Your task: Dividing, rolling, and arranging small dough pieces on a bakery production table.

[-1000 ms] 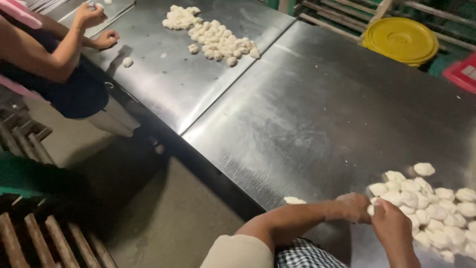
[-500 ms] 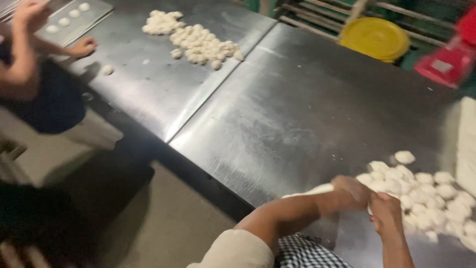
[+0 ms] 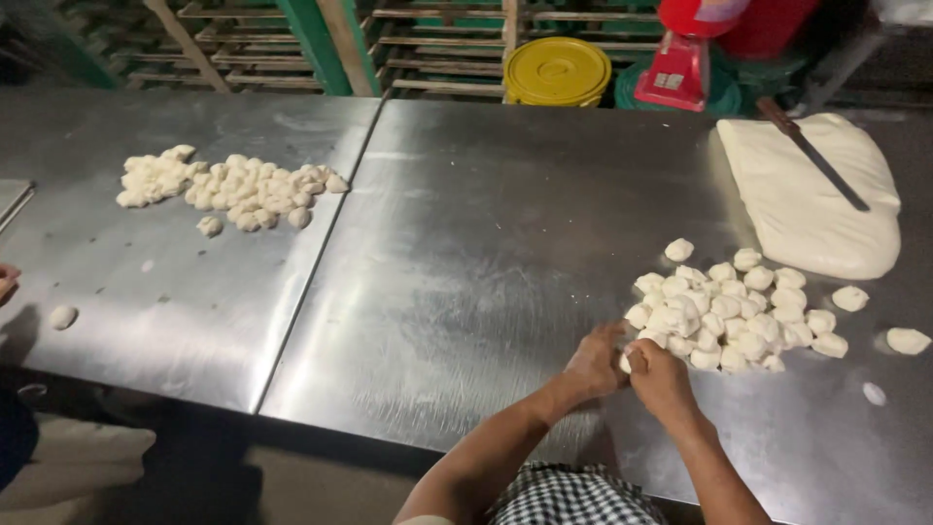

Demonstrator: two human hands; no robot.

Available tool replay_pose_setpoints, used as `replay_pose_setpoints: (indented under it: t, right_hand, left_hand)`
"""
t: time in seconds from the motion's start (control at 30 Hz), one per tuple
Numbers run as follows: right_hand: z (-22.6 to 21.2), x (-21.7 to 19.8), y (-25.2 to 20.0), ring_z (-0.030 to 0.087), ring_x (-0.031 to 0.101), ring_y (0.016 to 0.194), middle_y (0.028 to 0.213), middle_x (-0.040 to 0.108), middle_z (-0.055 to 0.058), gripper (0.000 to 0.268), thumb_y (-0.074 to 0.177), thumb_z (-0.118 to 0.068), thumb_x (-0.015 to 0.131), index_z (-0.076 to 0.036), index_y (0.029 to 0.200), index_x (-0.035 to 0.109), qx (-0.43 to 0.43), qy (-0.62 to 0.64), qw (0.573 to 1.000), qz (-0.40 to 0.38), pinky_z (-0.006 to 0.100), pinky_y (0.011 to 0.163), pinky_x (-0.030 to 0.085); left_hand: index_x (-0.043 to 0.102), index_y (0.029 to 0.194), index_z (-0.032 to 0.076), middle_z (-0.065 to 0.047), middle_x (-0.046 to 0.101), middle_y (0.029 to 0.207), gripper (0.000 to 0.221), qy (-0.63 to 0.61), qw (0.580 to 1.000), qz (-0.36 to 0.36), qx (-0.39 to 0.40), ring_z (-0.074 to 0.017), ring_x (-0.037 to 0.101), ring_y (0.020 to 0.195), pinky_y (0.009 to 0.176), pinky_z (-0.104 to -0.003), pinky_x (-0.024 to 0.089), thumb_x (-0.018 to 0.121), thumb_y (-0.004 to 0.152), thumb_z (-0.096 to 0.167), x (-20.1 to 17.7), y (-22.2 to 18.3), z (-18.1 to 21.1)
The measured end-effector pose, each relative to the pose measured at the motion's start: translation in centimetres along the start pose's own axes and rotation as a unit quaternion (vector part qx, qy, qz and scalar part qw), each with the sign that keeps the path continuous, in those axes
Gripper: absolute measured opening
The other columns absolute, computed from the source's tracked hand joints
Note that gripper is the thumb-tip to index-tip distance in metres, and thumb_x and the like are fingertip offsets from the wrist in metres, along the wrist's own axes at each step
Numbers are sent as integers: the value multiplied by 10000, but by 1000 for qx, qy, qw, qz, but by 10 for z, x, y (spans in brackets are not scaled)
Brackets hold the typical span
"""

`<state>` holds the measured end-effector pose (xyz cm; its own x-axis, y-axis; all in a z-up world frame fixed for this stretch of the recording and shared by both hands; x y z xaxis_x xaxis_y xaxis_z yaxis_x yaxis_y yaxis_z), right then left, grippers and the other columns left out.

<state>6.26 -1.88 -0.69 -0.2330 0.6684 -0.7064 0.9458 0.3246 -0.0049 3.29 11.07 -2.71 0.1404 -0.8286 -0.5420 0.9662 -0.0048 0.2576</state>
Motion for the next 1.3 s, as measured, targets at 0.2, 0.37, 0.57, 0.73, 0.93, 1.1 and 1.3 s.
replay_pose_setpoints:
  t: [0.2, 0.37, 0.57, 0.73, 0.93, 1.1, 1.3]
  right_hand:
    - [-28, -13, -9, 418, 706, 949, 1020, 737, 218, 263, 975, -195, 545, -8, 1066, 707, -153, -60, 984, 71, 500, 830, 550]
    - [-26, -45, 0, 434, 678, 862, 881, 719, 225, 363, 1040, -332, 607, -2, 922, 703, 36, -157, 983, 87, 523, 757, 526]
    - [49, -36, 18, 187, 565, 645, 737, 676, 143, 292, 979, -294, 651, -18, 914, 721, 159, 158, 975, -1, 377, 592, 476]
    - [-2, -19, -24, 180, 595, 673, 809, 702, 46, 210, 959, -245, 642, -67, 918, 744, 116, 214, 954, -176, 366, 575, 468]
    - [-46, -38, -15, 221, 591, 754, 1000, 620, 114, 213, 938, -240, 618, -158, 1132, 651, -172, -46, 970, -167, 281, 630, 501]
    - [22, 2, 0, 356, 697, 857, 1060, 730, 256, 314, 911, -180, 645, -137, 1215, 708, -209, -127, 965, 95, 377, 683, 542]
    - [4, -14, -3, 347, 727, 893, 923, 736, 182, 209, 905, -224, 640, -39, 958, 721, -142, 89, 986, 16, 435, 775, 569]
  left_hand:
    - [760, 1109, 29, -237, 740, 1082, 456, -4, 965, -195, -177, -389, 711, 1056, 906, -486, 553, 717, 808, 368, 36, 1, -19]
    - [753, 1063, 26, -227, 741, 1087, 435, 110, 963, -196, -145, -401, 707, 1055, 891, -490, 561, 685, 862, 405, 16, 16, 50]
    - [731, 1177, 79, -166, 740, 1168, 464, 220, 930, -250, -153, -329, 720, 1089, 890, -468, 584, 604, 929, 449, 12, 24, 103]
    - [706, 1229, 119, -116, 699, 1255, 457, 296, 895, -247, -223, -286, 683, 1163, 913, -441, 573, 656, 910, 443, -14, 31, 40]
    - [628, 1186, 20, -175, 621, 1192, 513, 242, 941, -120, -206, -380, 611, 1122, 926, -446, 541, 781, 752, 246, 2, 18, -26]
    - [519, 1328, -73, -267, 513, 1298, 718, -1, 998, 5, 64, -504, 439, 1205, 1032, -466, 459, 696, 643, 48, 18, -4, 20]
    - [741, 1025, 55, -215, 724, 973, 279, -1, 978, -87, -187, -389, 720, 1035, 868, -482, 575, 707, 861, 279, 31, -21, -3]
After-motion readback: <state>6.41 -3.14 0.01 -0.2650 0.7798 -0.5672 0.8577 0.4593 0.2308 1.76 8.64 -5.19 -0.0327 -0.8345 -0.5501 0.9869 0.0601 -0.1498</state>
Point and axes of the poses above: each hand's wrist, its own y-axis towards the middle knuckle, its own x-axis out of the palm, z = x × y, the point moved 6 cm from there along y, towards the middle knuckle
